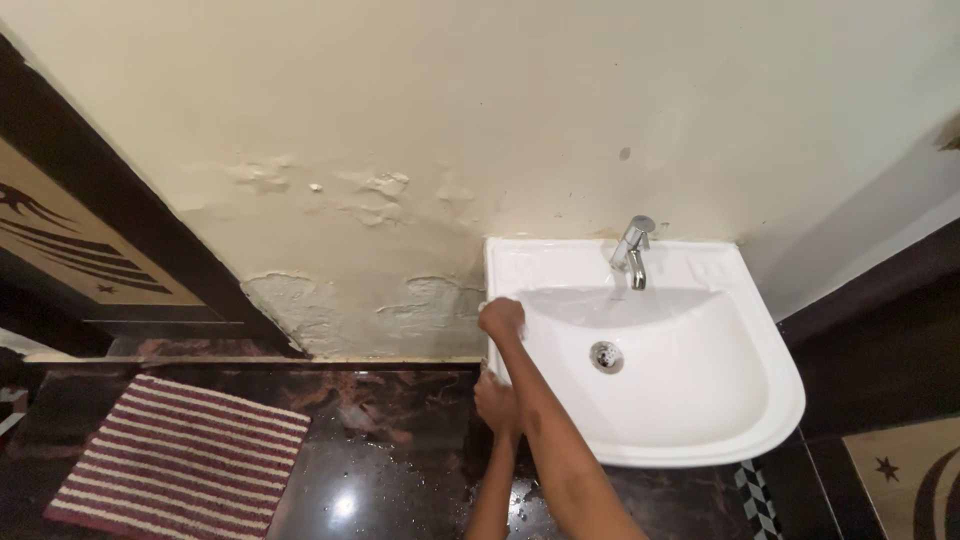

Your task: The person scrubs a white pedestal sink with a cloth, repeatedly wiping the basin, rim, and faucet area. They rinse the cloth under running water from the tap and continue wiping the sink surfaces throughout the clip.

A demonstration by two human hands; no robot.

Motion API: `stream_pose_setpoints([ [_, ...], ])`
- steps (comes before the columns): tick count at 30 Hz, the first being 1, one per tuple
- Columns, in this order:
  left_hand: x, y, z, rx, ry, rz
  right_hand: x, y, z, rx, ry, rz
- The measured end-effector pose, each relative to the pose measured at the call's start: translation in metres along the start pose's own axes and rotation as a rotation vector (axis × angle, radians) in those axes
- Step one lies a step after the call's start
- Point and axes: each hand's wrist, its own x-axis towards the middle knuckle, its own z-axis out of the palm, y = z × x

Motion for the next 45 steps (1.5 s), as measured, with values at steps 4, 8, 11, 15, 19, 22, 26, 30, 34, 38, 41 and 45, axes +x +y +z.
stream_pose_setpoints([
  [4, 0.006, -0.001, -0.001, -0.070, -0.010, 0.019, 0.010, -0.017, -0.017, 0.128, 0.072, 0.137],
  [8, 0.020, -0.018, 0.014, -0.008, -0.010, 0.003, -0.038, -0.005, -0.022, 0.318, 0.189, 0.169],
  [11, 0.027, -0.023, 0.018, 0.039, -0.038, -0.035, -0.076, 0.005, -0.025, 0.216, 0.028, 0.086],
  [15, 0.021, -0.020, 0.012, -0.097, -0.099, 0.002, -0.100, 0.021, -0.010, 0.191, -0.046, 0.047],
  [19, 0.035, -0.018, 0.016, 0.048, -0.142, 0.080, -0.057, 0.023, 0.009, 0.173, -0.002, 0.022],
  [22, 0.051, -0.019, 0.020, 0.137, -0.144, 0.321, -0.026, 0.014, 0.012, 0.086, 0.037, 0.006],
  [26, 0.061, -0.005, 0.024, 0.112, -0.173, 0.208, 0.015, 0.002, -0.004, 0.171, 0.082, 0.056],
  [30, 0.072, -0.020, 0.029, 0.239, -0.275, 0.143, 0.012, -0.010, -0.013, 0.221, 0.049, 0.180],
  [34, 0.076, -0.065, 0.003, -0.563, -0.669, 0.098, -0.027, 0.000, -0.012, 0.266, 0.063, 0.106],
  [38, 0.083, -0.085, -0.070, -0.816, -0.827, -0.052, -0.068, 0.012, -0.002, 0.234, 0.020, 0.075],
  [41, 0.071, -0.069, -0.082, -0.737, -0.711, -0.180, -0.104, 0.024, 0.016, 0.182, 0.019, -0.005],
  [45, 0.049, -0.046, -0.061, -0.512, -0.536, -0.089, -0.150, 0.050, 0.036, 0.077, 0.020, -0.118],
])
